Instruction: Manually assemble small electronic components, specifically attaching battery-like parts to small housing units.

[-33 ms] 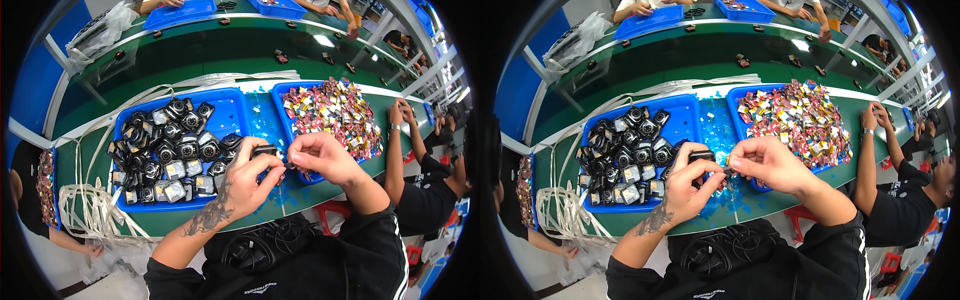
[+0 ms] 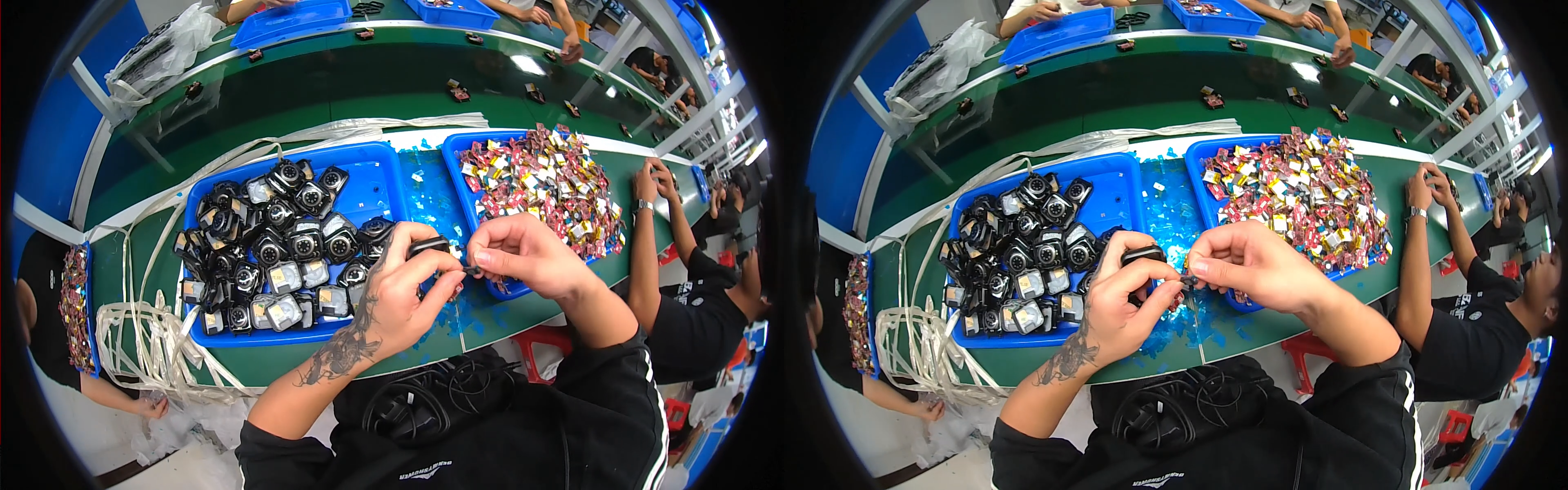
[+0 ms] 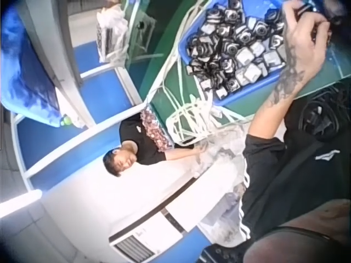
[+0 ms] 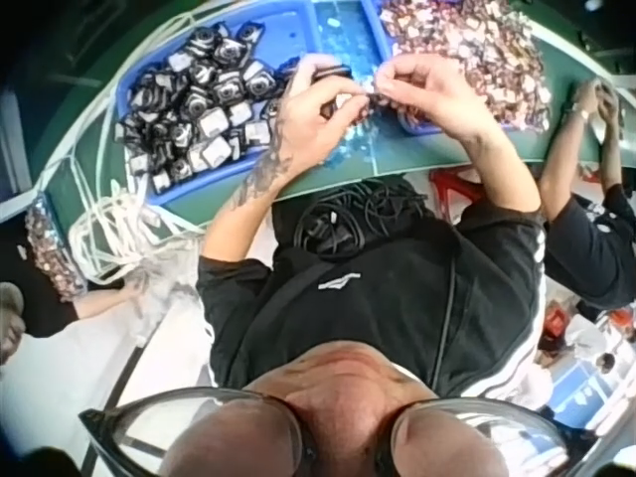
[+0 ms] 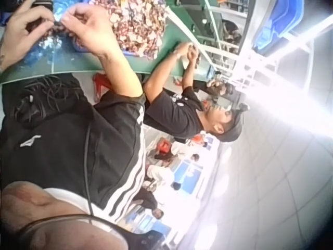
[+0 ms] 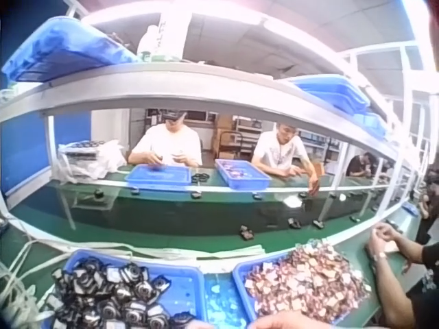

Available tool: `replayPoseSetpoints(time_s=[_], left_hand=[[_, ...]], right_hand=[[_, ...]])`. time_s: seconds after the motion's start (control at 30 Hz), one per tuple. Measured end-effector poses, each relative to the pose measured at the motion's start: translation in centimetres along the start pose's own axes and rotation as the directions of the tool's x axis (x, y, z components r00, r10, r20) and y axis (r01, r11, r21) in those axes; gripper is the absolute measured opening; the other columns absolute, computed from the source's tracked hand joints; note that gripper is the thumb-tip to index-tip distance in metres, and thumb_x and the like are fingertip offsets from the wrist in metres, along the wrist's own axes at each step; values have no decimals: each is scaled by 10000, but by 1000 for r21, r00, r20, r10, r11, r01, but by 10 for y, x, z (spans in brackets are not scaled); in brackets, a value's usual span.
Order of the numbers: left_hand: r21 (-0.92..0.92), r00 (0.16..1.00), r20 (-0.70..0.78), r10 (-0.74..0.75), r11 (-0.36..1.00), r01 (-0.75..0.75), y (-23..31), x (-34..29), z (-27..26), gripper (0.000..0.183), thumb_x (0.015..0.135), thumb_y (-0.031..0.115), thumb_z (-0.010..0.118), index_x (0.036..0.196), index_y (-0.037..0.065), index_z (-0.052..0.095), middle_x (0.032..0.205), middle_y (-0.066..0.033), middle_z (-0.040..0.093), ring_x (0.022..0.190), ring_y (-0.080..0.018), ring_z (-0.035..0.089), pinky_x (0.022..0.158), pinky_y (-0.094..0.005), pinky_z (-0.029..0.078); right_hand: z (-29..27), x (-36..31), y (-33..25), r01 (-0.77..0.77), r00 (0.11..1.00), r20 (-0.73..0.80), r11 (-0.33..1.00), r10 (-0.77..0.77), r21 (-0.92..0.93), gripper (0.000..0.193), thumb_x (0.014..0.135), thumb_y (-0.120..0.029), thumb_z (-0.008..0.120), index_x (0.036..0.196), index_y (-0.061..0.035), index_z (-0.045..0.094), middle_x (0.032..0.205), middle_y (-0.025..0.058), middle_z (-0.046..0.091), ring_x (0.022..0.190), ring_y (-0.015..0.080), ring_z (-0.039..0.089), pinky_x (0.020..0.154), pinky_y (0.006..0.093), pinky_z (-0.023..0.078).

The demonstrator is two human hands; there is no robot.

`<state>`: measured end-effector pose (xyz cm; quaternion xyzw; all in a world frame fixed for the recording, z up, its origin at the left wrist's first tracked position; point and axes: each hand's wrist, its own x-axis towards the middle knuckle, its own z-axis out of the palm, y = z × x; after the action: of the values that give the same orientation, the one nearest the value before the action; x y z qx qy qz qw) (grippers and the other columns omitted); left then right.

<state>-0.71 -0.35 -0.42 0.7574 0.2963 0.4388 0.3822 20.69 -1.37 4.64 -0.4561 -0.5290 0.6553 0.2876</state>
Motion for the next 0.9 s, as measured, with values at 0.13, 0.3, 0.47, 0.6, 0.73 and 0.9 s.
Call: replayPoseSetpoints(time_s=[0.13, 0.3, 0.47, 0.6, 0.73, 0.9], left_hand=[[-62, 999, 6, -45, 997, 46, 2, 4, -1, 84, 839, 35, 696, 915, 24, 660, 1010, -116, 527, 830, -194, 605, 660, -315, 515], [-232, 977, -138, -161, 964, 127, -10, 8, 3, 59, 871, -24, 647, 924, -38, 626, 986, -82, 531, 790, -96, 537, 675, -227, 459], [-563, 895, -223, -386, 800, 205, -17, 13, -3, 62, 932, 36, 615, 948, -24, 619, 873, -31, 567, 612, -61, 512, 573, -203, 435], [-554, 893, -228, -387, 806, 207, -17, 12, -4, 68, 925, 33, 624, 941, -33, 623, 884, -37, 563, 614, -65, 517, 570, -206, 434], [-559, 902, -174, -396, 794, 241, -17, 9, -4, 76, 891, -12, 651, 955, -52, 644, 1041, -47, 503, 859, -68, 562, 649, -186, 522], [-599, 904, -160, -397, 767, 231, -19, 9, -3, 68, 899, -16, 639, 955, -55, 642, 1037, -48, 510, 856, -71, 569, 669, -195, 535]], right_hand=[[-4, 18, 13, -66, 994, 96, 980, 49, 190, 187, 958, -196, 593, 889, -22, 585, 761, 12, 586, 690, 125, 571, 615, 286, 442], [6, 45, 12, 216, 823, -68, 420, -564, -881, 85, 883, -80, 594, 956, -38, 598, 822, 150, 596, 809, 359, 622, 661, 463, 485], [-2, 40, 14, 194, 816, -28, 319, -577, -928, 213, 831, -106, 652, 1043, -90, 660, 932, 102, 607, 882, 334, 613, 704, 452, 484], [-5, 21, 6, 369, 900, 292, 208, -322, -906, 163, 786, -152, 708, 934, -89, 681, 938, 56, 604, 892, 257, 587, 790, 404, 437], [-1, 23, 20, 367, 873, 319, 67, -368, -928, 116, 791, -125, 704, 895, -102, 660, 926, 24, 608, 904, 240, 575, 795, 388, 419], [-5, 15, 17, 302, 865, 156, 247, -476, -921, 165, 807, -132, 690, 963, -93, 656, 932, 24, 621, 932, 212, 570, 811, 393, 415]])
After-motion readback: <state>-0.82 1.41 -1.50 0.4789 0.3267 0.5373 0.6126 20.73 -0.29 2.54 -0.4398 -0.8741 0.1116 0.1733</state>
